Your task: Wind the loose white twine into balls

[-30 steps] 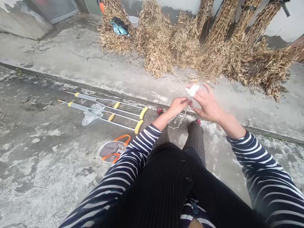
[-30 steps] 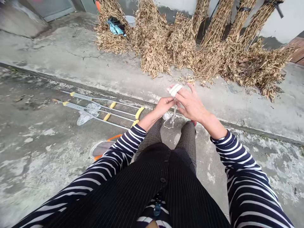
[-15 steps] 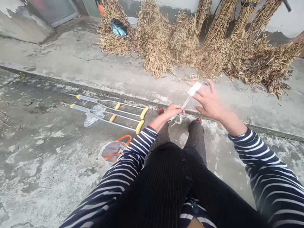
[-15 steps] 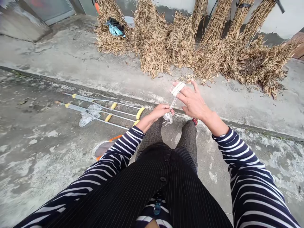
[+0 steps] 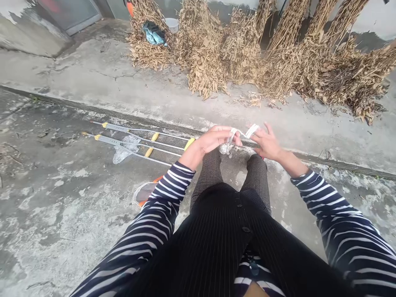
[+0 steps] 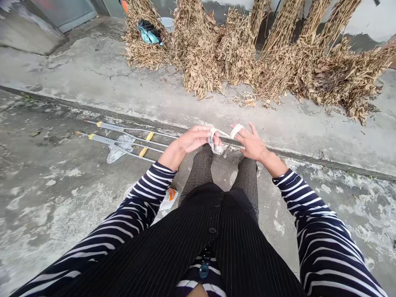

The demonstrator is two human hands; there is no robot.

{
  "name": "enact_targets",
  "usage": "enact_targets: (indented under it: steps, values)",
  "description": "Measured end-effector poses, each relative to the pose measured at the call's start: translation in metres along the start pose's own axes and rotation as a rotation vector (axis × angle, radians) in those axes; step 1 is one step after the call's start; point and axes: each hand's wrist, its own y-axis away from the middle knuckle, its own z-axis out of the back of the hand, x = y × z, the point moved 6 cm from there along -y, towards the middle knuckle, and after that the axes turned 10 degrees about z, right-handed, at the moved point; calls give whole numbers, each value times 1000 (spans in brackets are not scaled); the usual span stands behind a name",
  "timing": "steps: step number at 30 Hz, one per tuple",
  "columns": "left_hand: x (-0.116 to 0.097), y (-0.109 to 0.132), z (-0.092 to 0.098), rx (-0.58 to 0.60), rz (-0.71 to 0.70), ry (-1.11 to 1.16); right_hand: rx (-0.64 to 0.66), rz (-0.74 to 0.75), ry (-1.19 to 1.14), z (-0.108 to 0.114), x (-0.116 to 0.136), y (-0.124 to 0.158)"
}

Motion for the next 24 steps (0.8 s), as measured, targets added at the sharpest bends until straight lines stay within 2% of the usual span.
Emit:
enact_targets:
  steps: [4,9,15,19,21,24]
  values:
    - [-13,-25,15,-94,-12,55,45,66,-157,-6,31,0]
    - [-10,-55,43,-177,97,-11,65,142,-388,8,67,3]
    - [26,-73,50,-88,242,-258,6,227,-503,26,88,0]
    - [56,-72,55,-203,333,-388,-51,196,-523,36,86,-3]
    - [63,-68,52,-262,290,-394,-88,158,-517,43,81,-4]
    - [59,-56,40,-294,72,-296,-122,117,-494,51,71,-5]
